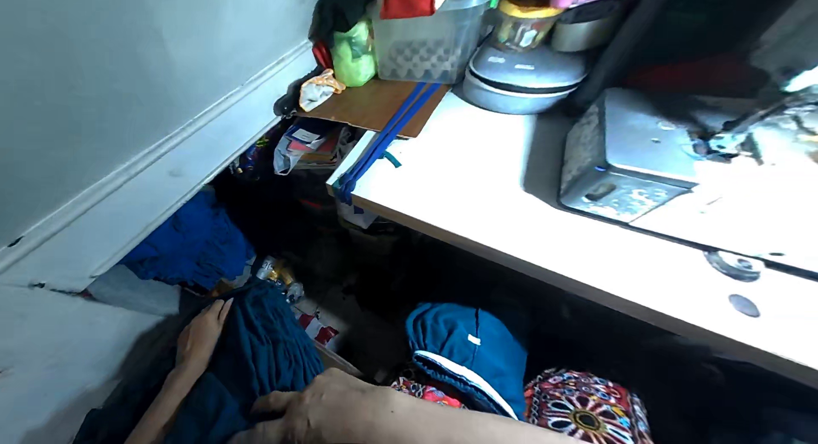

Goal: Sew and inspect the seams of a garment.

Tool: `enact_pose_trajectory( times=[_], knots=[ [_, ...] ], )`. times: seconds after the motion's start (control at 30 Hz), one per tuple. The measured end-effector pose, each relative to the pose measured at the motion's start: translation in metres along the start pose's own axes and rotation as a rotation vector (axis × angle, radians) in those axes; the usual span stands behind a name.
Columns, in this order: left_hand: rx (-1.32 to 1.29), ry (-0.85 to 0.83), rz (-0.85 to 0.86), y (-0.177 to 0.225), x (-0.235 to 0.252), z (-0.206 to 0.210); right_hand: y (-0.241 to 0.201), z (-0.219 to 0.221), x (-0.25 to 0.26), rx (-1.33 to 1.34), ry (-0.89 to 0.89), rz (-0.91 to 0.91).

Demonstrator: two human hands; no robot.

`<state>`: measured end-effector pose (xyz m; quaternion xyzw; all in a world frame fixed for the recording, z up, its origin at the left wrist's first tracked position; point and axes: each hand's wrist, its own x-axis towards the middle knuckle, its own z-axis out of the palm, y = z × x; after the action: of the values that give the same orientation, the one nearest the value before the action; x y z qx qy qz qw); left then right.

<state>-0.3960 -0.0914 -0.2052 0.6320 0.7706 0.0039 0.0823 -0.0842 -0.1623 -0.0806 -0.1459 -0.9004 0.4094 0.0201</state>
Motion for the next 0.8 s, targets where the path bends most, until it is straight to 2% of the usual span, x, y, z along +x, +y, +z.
enact_pose_trajectory(
  times=[0.1, 0.17, 0.27, 0.33, 0.4, 0.47, 0.57, 0.63, 0.7, 0.73, 0.8],
  knots=[
    [-0.015, -0.073, 0.026, 0.004, 0.003, -0.005, 0.007, -0.004, -0.037, 0.018, 0.134, 0.06],
    [-0.013, -0.24, 0.037, 0.003, 0.011, -0.017, 0.024, -0.002, -0.081, 0.025, 0.326, 0.134],
    [0.084, -0.521, 0.132, 0.021, 0.037, -0.054, 0.056, 0.001, -0.17, 0.167, 0.51, 0.462],
    [0.162, -0.55, 0.301, 0.061, 0.047, -0.082, 0.077, 0.019, -0.226, 0.253, 0.66, 0.72],
    [0.165, -0.542, 0.504, 0.129, 0.043, -0.106, 0.082, 0.041, -0.265, 0.326, 0.784, 0.884],
    [0.072, -0.616, 0.736, 0.203, 0.025, -0.11, 0.077, 0.067, -0.28, 0.369, 0.837, 0.886],
    [-0.027, -0.859, 1.042, 0.297, -0.018, -0.081, 0.071, 0.094, -0.269, 0.458, 0.731, 0.857],
    [0.071, -0.956, 1.18, 0.336, -0.049, -0.051, 0.069, 0.104, -0.256, 0.471, 0.632, 0.924],
    [0.186, -0.984, 1.276, 0.356, -0.068, -0.025, 0.074, 0.111, -0.253, 0.498, 0.604, 0.957],
    [0.199, -1.003, 1.276, 0.363, -0.07, -0.018, 0.078, 0.114, -0.258, 0.541, 0.644, 0.933],
    [0.065, -1.013, 1.234, 0.371, -0.059, -0.015, 0.086, 0.114, -0.274, 0.655, 0.809, 0.856]
  ],
)
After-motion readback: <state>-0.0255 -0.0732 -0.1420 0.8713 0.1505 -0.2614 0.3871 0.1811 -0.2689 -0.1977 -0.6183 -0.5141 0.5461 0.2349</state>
